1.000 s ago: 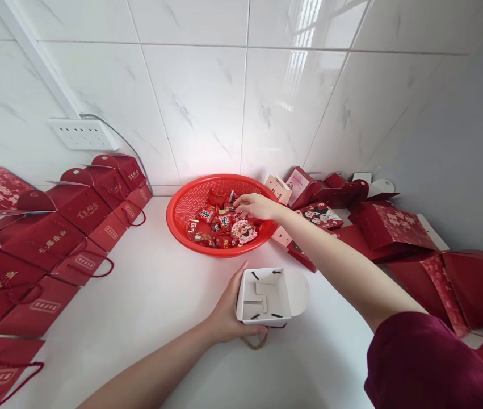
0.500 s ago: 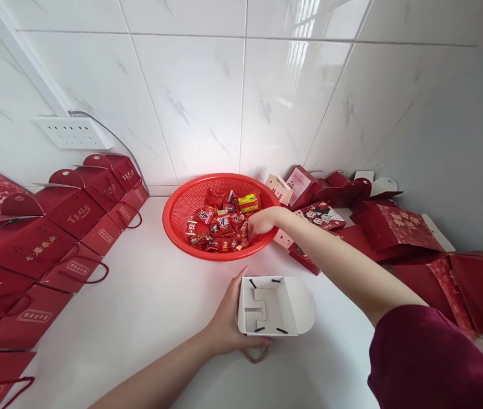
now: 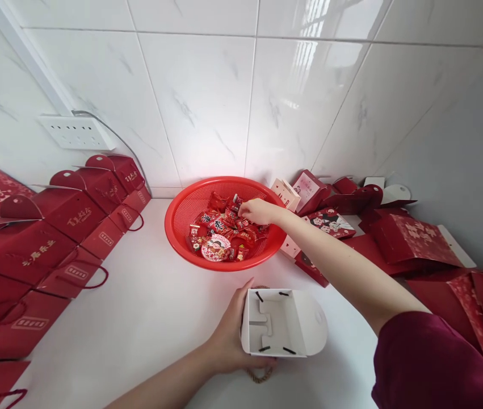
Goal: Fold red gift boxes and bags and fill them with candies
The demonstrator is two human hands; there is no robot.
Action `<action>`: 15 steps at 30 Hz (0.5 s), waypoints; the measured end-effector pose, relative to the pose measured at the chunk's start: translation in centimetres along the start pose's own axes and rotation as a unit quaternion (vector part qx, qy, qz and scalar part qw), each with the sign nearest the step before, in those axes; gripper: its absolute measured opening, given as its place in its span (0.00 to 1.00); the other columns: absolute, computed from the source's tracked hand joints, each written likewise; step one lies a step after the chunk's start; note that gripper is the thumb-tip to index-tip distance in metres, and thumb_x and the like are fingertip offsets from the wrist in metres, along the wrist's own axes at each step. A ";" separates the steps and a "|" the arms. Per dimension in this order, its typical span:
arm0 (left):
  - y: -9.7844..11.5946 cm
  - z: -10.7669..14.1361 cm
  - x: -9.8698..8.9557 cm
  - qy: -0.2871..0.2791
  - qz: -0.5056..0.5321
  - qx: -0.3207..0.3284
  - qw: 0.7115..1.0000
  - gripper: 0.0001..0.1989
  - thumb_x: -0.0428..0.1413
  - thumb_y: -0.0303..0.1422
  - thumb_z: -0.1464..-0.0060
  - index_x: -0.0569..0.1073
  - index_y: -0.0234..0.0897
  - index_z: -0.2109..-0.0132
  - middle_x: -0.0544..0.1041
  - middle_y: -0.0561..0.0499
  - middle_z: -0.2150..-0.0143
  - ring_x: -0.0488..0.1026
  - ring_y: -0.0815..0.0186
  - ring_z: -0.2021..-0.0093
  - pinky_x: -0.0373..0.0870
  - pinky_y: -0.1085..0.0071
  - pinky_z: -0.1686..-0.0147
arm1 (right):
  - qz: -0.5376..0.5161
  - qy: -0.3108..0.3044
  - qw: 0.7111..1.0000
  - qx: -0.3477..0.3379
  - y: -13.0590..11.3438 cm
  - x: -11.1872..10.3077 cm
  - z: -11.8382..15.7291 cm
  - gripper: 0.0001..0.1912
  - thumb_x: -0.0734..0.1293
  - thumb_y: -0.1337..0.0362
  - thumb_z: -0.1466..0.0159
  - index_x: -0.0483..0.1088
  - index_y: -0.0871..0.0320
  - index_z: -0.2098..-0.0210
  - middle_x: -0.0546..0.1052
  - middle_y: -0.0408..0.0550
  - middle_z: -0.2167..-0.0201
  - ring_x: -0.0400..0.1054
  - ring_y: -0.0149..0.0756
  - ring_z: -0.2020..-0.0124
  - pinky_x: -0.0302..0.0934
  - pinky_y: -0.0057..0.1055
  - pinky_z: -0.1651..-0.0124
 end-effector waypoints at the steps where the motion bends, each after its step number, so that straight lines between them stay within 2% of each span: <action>1: 0.0 0.0 0.0 0.001 -0.002 0.001 1.000 0.68 0.74 0.34 0.66 0.38 0.54 0.27 0.58 0.41 0.31 0.58 0.43 0.33 0.56 0.45 0.35 | 0.013 -0.021 1.000 0.015 0.2 0.6 -0.2 0.15 0.65 0.59 0.30 0.71 0.60 0.49 0.74 0.52 0.48 0.71 0.41 0.49 0.66 0.45 0.46; 5: -0.4 0.2 -0.6 0.029 -0.016 -0.008 0.999 0.70 0.74 0.34 0.66 0.36 0.54 0.27 0.56 0.40 0.31 0.58 0.43 0.33 0.55 0.44 0.35 | 0.061 -0.110 0.989 0.077 1.1 3.4 -0.3 0.16 0.66 0.58 0.31 0.70 0.61 0.48 0.74 0.53 0.49 0.72 0.40 0.53 0.69 0.42 0.50; 8: -0.4 0.3 -0.7 0.033 -0.021 -0.005 0.999 0.69 0.74 0.34 0.65 0.36 0.53 0.27 0.56 0.40 0.31 0.57 0.43 0.32 0.55 0.45 0.35 | 0.076 -0.150 0.981 0.095 1.3 5.0 -0.1 0.16 0.67 0.58 0.32 0.70 0.61 0.48 0.74 0.53 0.50 0.72 0.40 0.53 0.69 0.42 0.51; 15: 0.1 0.0 -0.5 0.025 -0.021 0.013 0.999 0.67 0.74 0.36 0.65 0.39 0.52 0.27 0.56 0.40 0.31 0.57 0.43 0.33 0.56 0.44 0.36 | 0.030 -0.113 0.988 0.100 1.8 5.4 0.0 0.17 0.67 0.58 0.32 0.69 0.60 0.46 0.73 0.53 0.48 0.71 0.41 0.51 0.68 0.44 0.49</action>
Point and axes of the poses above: each hand's wrist, its own z-axis away from the middle knuckle, its own x-axis out of the palm, y = z × x, the point moved 10 cm from there along -z, towards the middle knuckle
